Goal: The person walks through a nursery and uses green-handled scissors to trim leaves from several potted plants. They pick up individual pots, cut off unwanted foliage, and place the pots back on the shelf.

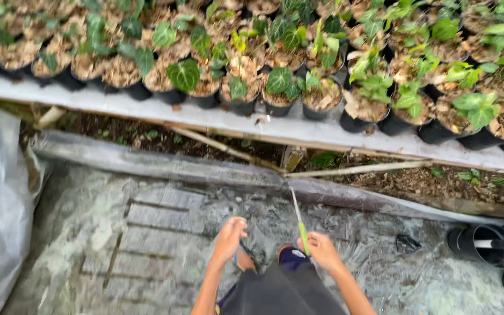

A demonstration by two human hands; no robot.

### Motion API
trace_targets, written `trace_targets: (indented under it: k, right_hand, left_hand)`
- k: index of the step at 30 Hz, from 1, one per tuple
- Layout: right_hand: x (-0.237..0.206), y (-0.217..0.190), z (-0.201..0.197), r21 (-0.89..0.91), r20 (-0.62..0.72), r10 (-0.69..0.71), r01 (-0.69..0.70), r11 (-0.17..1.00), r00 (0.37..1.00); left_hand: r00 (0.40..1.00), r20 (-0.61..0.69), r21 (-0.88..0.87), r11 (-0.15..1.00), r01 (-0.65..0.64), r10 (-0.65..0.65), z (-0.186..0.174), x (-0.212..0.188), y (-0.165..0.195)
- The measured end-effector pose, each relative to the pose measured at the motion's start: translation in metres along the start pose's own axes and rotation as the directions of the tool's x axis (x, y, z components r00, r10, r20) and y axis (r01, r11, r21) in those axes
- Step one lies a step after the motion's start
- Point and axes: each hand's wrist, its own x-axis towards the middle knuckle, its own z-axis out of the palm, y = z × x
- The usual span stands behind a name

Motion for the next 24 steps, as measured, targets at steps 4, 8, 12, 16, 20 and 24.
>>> trace_targets:
  k: [4, 8, 12, 16, 20, 24]
  right_hand:
    - [0.038, -0.074, 0.044, -0.118, -0.107, 0.005, -0.018, 0.993, 0.994]
    - [0.061, -0.136, 0.065, -0.335, -0.072, -0.080, 0.051, 0.941, 0.994]
    - [0.102, -0.171, 0.053, -0.363, 0.033, -0.125, 0.128, 0.923, 0.992]
    - [0.145, -0.183, 0.026, -0.294, 0.147, -0.152, 0.190, 0.937, 0.977]
    - [0.206, -0.187, -0.019, -0.151, 0.049, -0.181, 0.187, 0.971, 0.982]
    - [0.269, -0.186, -0.075, 0.064, -0.095, -0.115, 0.121, 0.991, 0.989]
  left_hand:
    - [0.906, 0.355, 0.184, 0.968, 0.172, -0.229, 0.014, 0.071, 0.042]
    - [0.911, 0.410, -0.185, 0.982, 0.042, 0.038, 0.060, 0.117, 0.049]
    - [0.970, 0.243, -0.489, 0.859, 0.152, -0.033, 0.080, 0.166, 0.047]
    - [0.999, -0.048, -0.466, 0.885, -0.019, -0.004, 0.092, 0.206, 0.059]
    - [0.975, -0.193, -0.487, 0.873, 0.004, -0.112, 0.099, 0.265, 0.101]
    - [0.882, -0.352, -0.512, 0.853, 0.100, -0.314, 0.092, 0.328, 0.133]
